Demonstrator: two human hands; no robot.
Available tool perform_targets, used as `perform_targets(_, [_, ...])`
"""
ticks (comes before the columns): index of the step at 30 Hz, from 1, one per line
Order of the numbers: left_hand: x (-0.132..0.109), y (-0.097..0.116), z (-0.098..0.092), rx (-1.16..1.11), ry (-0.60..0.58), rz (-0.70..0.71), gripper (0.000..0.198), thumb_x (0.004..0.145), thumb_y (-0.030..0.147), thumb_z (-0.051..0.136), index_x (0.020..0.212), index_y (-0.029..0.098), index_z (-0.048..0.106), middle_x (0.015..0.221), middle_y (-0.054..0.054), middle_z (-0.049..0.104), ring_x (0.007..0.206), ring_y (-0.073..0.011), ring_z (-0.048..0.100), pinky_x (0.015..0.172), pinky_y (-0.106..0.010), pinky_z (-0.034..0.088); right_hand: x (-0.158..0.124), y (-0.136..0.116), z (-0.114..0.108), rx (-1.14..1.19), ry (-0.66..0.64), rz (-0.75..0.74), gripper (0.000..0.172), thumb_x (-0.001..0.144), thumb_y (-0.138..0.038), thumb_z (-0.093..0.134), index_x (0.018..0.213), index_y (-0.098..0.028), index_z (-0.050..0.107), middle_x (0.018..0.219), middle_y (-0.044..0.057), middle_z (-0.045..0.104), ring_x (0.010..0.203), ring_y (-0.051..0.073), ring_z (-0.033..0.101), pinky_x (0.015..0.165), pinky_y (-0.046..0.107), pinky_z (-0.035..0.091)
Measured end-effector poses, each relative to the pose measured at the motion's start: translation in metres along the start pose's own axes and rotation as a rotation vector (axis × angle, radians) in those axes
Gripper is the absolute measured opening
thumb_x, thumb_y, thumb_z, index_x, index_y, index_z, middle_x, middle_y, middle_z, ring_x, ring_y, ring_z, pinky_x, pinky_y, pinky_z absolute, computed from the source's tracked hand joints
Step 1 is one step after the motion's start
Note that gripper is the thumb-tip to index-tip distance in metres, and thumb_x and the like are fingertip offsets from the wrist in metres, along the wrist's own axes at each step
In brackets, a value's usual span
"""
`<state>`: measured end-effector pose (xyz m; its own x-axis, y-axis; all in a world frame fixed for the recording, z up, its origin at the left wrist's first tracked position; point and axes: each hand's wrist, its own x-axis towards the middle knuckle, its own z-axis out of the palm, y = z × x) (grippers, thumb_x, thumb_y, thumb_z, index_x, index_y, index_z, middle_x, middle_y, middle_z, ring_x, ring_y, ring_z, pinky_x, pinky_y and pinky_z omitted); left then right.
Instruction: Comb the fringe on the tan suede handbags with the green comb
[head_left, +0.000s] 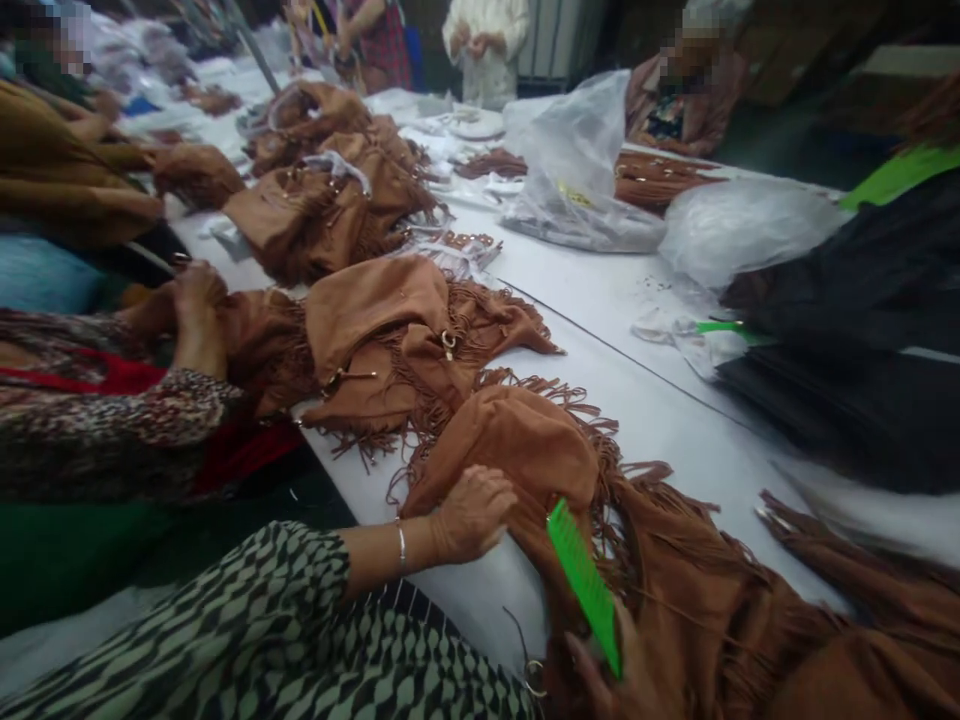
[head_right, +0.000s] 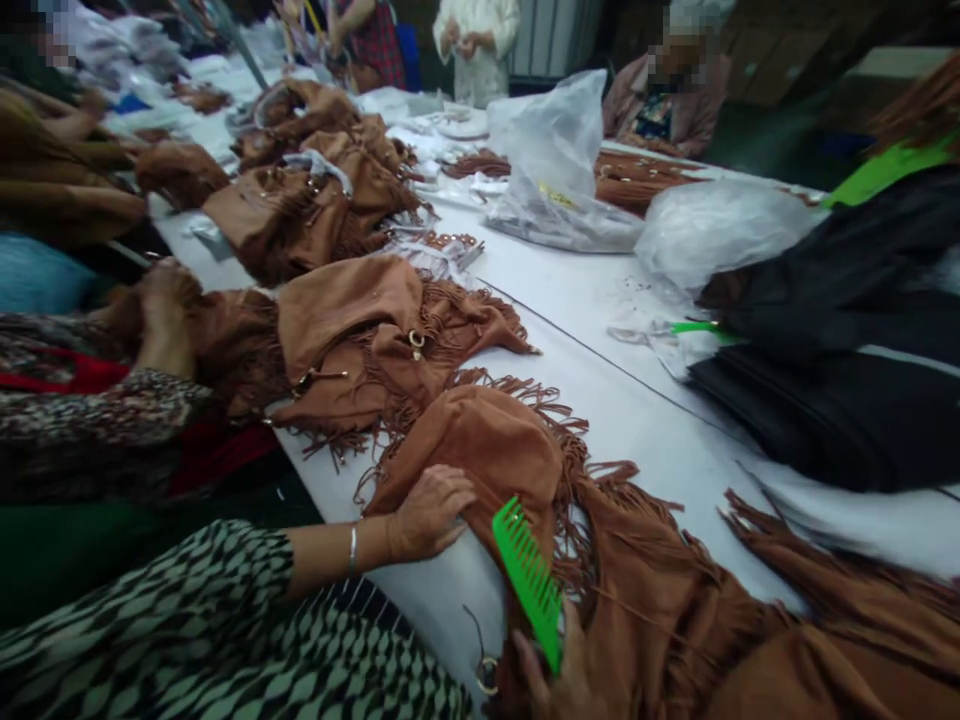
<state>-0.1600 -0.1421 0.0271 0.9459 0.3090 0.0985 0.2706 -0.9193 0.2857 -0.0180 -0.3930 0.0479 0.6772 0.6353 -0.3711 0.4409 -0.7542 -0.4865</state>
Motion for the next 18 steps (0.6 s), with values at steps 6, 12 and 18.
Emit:
perform_targets(6, [-0.067, -0.047, -0.010, 0.128, -0.087, -0.560, 0.073, 0.071, 0.015, 0.056, 0.138, 0.014, 0.029, 0.130, -0.017, 0.047, 0.121, -0.0314, 0.043, 0.097, -0.046, 0.038, 0.052, -0.055, 0.022, -0.271, -0.226, 0.142, 0.065, 0.084, -0.056, 0.032, 0.129, -0.010, 0.035, 0.078, 0.016, 0.069, 0.071, 0.033, 0.067, 0.063, 0.042, 0.048])
perform_targets(12, [-0.049, -0.061, -0.038, 0.096, -0.339, -0.461, 0.061, 0.079, 0.013, 0.046, 0.137, 0.006, 0.029, 0.099, -0.016, 0.065, 0.089, -0.0245, 0.063, 0.077, -0.035, 0.048, 0.075, -0.041, 0.010, 0.003, -0.134, 0.046, 0.057, 0.074, -0.046, 0.046, 0.119, -0.012, 0.045, 0.099, 0.016, 0.067, 0.088, 0.028, 0.065, 0.075, 0.037, 0.049])
perform_targets(18, [0.060, -0.071, -0.150, 0.191, -0.319, -0.195, 0.027, 0.082, 0.024, 0.048, 0.105, 0.013, 0.058, 0.084, -0.012, 0.068, 0.076, -0.0224, 0.065, 0.068, -0.030, 0.047, 0.090, -0.113, -0.108, 0.305, 0.044, 0.025, 0.057, 0.054, -0.041, 0.060, 0.104, -0.014, 0.063, 0.085, 0.007, 0.070, 0.080, 0.027, 0.064, 0.075, 0.037, 0.050])
